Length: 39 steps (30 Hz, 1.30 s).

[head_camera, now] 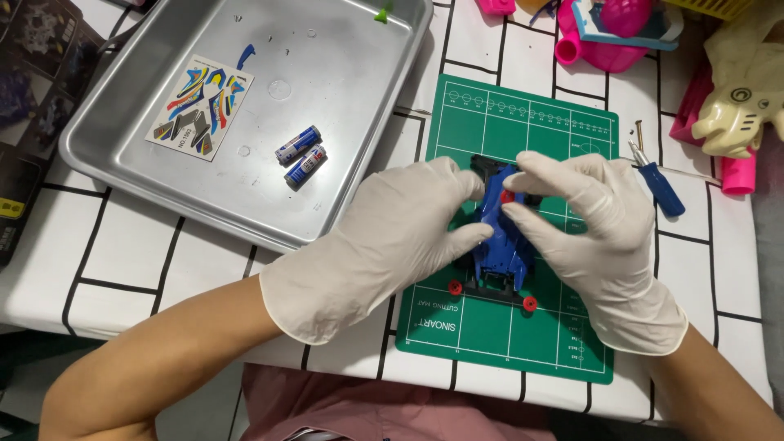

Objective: Assembling a toy car by attaching the body shell and using a screwdriver to fasten screws on the chassis.

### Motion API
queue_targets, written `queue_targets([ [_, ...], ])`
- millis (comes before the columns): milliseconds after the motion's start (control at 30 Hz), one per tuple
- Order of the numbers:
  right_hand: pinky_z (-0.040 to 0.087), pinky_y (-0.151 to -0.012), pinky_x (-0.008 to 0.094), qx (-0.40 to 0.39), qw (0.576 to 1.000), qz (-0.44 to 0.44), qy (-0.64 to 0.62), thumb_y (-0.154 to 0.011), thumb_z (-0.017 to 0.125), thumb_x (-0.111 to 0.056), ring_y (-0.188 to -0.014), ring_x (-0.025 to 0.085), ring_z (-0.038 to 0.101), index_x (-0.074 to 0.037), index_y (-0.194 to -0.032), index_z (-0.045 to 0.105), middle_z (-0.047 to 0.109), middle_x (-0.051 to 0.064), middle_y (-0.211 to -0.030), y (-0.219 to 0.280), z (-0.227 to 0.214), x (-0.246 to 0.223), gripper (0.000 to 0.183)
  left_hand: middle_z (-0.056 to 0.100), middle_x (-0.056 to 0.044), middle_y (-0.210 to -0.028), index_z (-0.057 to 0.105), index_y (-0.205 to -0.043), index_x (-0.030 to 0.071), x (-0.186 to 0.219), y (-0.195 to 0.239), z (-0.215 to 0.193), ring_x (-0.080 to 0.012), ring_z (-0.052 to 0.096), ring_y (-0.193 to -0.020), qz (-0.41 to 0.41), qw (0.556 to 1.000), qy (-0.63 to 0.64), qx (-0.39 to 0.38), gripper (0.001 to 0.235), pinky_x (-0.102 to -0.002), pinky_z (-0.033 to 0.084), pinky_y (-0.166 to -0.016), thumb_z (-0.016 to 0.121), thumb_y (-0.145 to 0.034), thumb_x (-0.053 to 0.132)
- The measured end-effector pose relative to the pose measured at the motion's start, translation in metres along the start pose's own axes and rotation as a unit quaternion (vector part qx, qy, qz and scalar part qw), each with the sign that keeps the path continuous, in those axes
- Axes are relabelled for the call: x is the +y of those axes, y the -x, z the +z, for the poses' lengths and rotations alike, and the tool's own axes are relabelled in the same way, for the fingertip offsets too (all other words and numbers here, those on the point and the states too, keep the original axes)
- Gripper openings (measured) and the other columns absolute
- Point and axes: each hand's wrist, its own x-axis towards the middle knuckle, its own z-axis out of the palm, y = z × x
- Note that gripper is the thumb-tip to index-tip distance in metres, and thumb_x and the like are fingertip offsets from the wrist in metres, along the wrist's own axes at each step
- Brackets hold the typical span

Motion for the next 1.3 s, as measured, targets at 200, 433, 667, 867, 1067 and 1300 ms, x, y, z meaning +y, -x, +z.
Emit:
queue_targets([
  [200, 0.046, -0.097, 0.037, -0.055, 0.995, 0.082, -0.015, -0.095, 0.087, -0.011, -0.1, 0.017, 0.071, -0.009, -0.137, 0.067, 0.078, 0.003, -0.111, -0.012, 0.006, 0.031, 0.046, 0.059, -0.009, -0.082, 0.063, -0.099, 0.011, 0.007, 0.014, 0.018, -0.0323, 0.059, -0.056, 0.128, 0.982, -0.062, 0.122, 0.035, -0.048, 0.044, -0.042, 0.079, -0.089, 0.041],
  [433, 0.039, -0.098, 0.035, -0.085, 0.991, 0.098, -0.037, -0.093, 0.086, -0.009, -0.099, 0.015, 0.07, -0.01, -0.137, 0.068, 0.079, 0.002, -0.105, -0.031, 0.024, 0.04, 0.047, 0.072, -0.014, -0.129, 0.072, -0.118, 0.006, 0.012, 0.022, 0.045, -0.0273, 0.069, -0.116, 0.298, 0.933, -0.097, 0.18, 0.061, -0.04, 0.054, -0.077, 0.08, -0.082, 0.055],
  [667, 0.038, -0.093, 0.039, -0.111, 0.991, 0.067, -0.014, -0.09, 0.09, -0.01, -0.092, 0.014, 0.068, -0.012, -0.139, 0.068, 0.079, 0.0, -0.105, -0.033, 0.037, 0.051, 0.054, 0.072, -0.015, -0.132, 0.073, -0.121, 0.006, 0.012, 0.023, 0.054, -0.0302, 0.07, -0.117, 0.291, 0.934, -0.112, 0.172, 0.065, -0.04, 0.055, -0.082, 0.071, -0.087, 0.06],
  [867, 0.038, -0.1, 0.043, -0.139, 0.988, 0.068, -0.018, -0.088, 0.09, -0.009, -0.086, 0.015, 0.068, -0.013, -0.139, 0.067, 0.079, 0.0, -0.104, -0.033, 0.037, 0.058, 0.057, 0.073, -0.015, -0.13, 0.074, -0.118, 0.006, 0.012, 0.024, 0.056, -0.0283, 0.07, -0.114, 0.287, 0.932, -0.116, 0.188, 0.065, -0.038, 0.054, -0.079, 0.075, -0.083, 0.061],
  [1067, 0.048, -0.098, 0.043, -0.159, 0.987, -0.002, -0.003, -0.087, 0.088, -0.004, -0.086, 0.017, 0.07, -0.009, -0.14, 0.067, 0.079, -0.001, -0.102, -0.039, 0.038, 0.068, 0.057, 0.073, -0.016, -0.13, 0.075, -0.119, 0.006, 0.012, 0.022, 0.058, -0.0292, 0.07, -0.115, 0.292, 0.932, -0.112, 0.183, 0.061, -0.038, 0.054, -0.079, 0.072, -0.087, 0.058],
  [1300, 0.034, -0.074, 0.042, -0.189, 0.957, -0.104, 0.196, -0.085, 0.092, -0.015, -0.071, 0.02, 0.058, -0.023, -0.14, 0.073, 0.075, -0.017, -0.096, -0.046, 0.038, 0.07, 0.059, 0.073, -0.015, -0.13, 0.074, -0.118, 0.006, 0.014, 0.024, 0.055, -0.0273, 0.069, -0.113, 0.281, 0.936, -0.115, 0.179, 0.06, -0.037, 0.053, -0.076, 0.074, -0.085, 0.057],
])
